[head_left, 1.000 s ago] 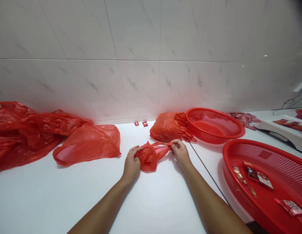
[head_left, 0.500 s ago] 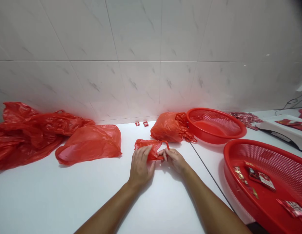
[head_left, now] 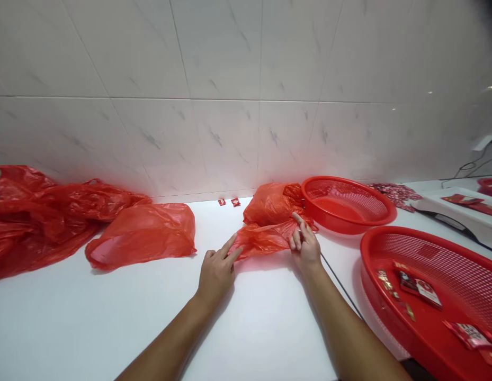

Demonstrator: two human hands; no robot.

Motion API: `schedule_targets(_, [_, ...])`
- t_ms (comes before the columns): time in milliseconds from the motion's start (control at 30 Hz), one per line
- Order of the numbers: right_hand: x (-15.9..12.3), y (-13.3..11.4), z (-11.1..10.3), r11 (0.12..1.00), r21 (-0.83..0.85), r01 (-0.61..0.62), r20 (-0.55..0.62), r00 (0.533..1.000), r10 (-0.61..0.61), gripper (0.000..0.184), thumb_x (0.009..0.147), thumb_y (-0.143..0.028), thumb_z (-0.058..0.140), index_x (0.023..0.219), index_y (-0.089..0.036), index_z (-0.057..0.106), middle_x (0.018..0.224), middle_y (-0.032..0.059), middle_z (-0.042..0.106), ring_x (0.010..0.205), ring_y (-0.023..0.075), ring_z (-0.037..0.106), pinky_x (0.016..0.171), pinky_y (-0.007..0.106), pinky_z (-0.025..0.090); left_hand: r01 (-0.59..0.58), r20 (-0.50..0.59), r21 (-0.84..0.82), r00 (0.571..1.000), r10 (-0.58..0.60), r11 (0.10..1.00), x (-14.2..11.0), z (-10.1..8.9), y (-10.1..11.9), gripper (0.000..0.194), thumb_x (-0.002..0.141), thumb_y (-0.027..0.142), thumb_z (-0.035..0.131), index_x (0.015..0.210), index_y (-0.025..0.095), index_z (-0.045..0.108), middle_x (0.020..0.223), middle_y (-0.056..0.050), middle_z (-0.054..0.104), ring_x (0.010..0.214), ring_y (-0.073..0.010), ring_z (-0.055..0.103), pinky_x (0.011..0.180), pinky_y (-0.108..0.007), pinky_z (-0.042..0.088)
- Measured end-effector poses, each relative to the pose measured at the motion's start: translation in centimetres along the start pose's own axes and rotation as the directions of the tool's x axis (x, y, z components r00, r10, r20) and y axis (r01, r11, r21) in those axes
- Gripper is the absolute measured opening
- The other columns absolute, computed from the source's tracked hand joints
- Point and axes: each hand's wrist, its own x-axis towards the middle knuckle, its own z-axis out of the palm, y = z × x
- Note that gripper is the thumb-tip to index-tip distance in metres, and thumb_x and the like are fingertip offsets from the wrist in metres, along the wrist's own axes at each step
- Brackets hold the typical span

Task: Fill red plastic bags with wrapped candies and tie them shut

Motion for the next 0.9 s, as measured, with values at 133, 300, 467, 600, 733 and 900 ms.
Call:
schedule_targets(133, [-1.0,-0.1,0.2,0.970,-0.221,0.098,0.167,0.984,-0.062,0.062,0.097,-0.053,0.063,0.148,-0.018,0.059,0.050,-0.0112,0.039,0.041,0.0089,0.037,0.045,0.022,0.038,0.042,0.009,0.136,0.999,-0.043,0.990,0.3,-0.9,0.3,0.040,0.084,-0.003,0.051,0.106,0.021,0.074,0.164,-0.017,0.046,0.108,-0.0329,0.071,0.088,-0.053,0.051])
schedule_targets(300, [-2.0,0.6,0.9,0.917,-0.348,0.197,0.391,0.919,-0.049,0.057,0.103,-0.049,0.055,0.153,-0.021,0.054,0.070,-0.0028,0.067,0.063,0.0139,0.065,0.065,0.028,0.054,-0.113,-0.220,-0.041,0.970,0.101,0.993,0.2,-1.9,2.2,0.036,0.084,0.004,0.056,0.115,0.018,0.070,0.141,-0.020,0.064,0.132,-0.0363,0.059,0.112,-0.059,0.047])
schedule_targets(467, [-3.0,0.2,2.0,0.942,-0.290,0.167,0.445,0.895,-0.022,0.056,0.104,-0.052,0.050,0.152,-0.023,0.053,0.097,0.0044,0.075,0.055,0.0116,0.066,0.059,0.028,0.052,-0.027,0.110,-0.175,0.993,0.047,0.984,-0.3,-0.3,3.7,0.028,0.100,0.013,0.041,0.111,0.019,0.066,0.116,-0.012,0.073,0.110,-0.0255,0.069,0.095,-0.041,0.058])
schedule_targets(600, [-3.8,-0.3,2.4,0.919,-0.311,0.241,0.385,0.916,-0.110,0.051,0.105,-0.048,0.049,0.150,-0.025,0.056,0.098,0.0039,0.075,0.047,0.0085,0.057,0.053,0.026,0.049,0.171,0.341,-0.056,0.929,-0.142,0.984,0.2,0.3,2.8,0.033,0.108,0.034,0.039,0.121,0.019,0.066,0.117,-0.012,0.076,0.108,-0.0276,0.071,0.093,-0.042,0.057])
schedule_targets(733, [-3.8,-0.4,2.0,0.824,-0.425,0.373,0.203,0.927,-0.315,0.048,0.106,-0.040,0.051,0.149,-0.022,0.058,0.065,-0.0047,0.061,0.049,0.0114,0.053,0.059,0.027,0.051,0.312,0.434,0.085,0.843,-0.317,0.946,0.8,-0.6,1.4,0.045,0.110,0.036,0.028,0.123,0.020,0.068,0.091,-0.009,0.078,0.086,-0.0266,0.075,0.075,-0.037,0.054])
schedule_targets(900, [-2.7,-1.1,1.9,0.664,-0.568,0.487,0.248,0.870,-0.425,0.037,0.105,-0.037,0.048,0.100,-0.018,0.079,0.073,0.0032,0.067,0.080,0.0201,0.070,0.082,0.035,0.056,0.394,0.473,0.213,0.759,-0.448,0.894,1.3,-2.2,1.1,0.037,0.102,0.043,0.045,0.108,0.017,0.071,0.084,-0.012,0.077,0.081,-0.0309,0.075,0.064,-0.036,0.048])
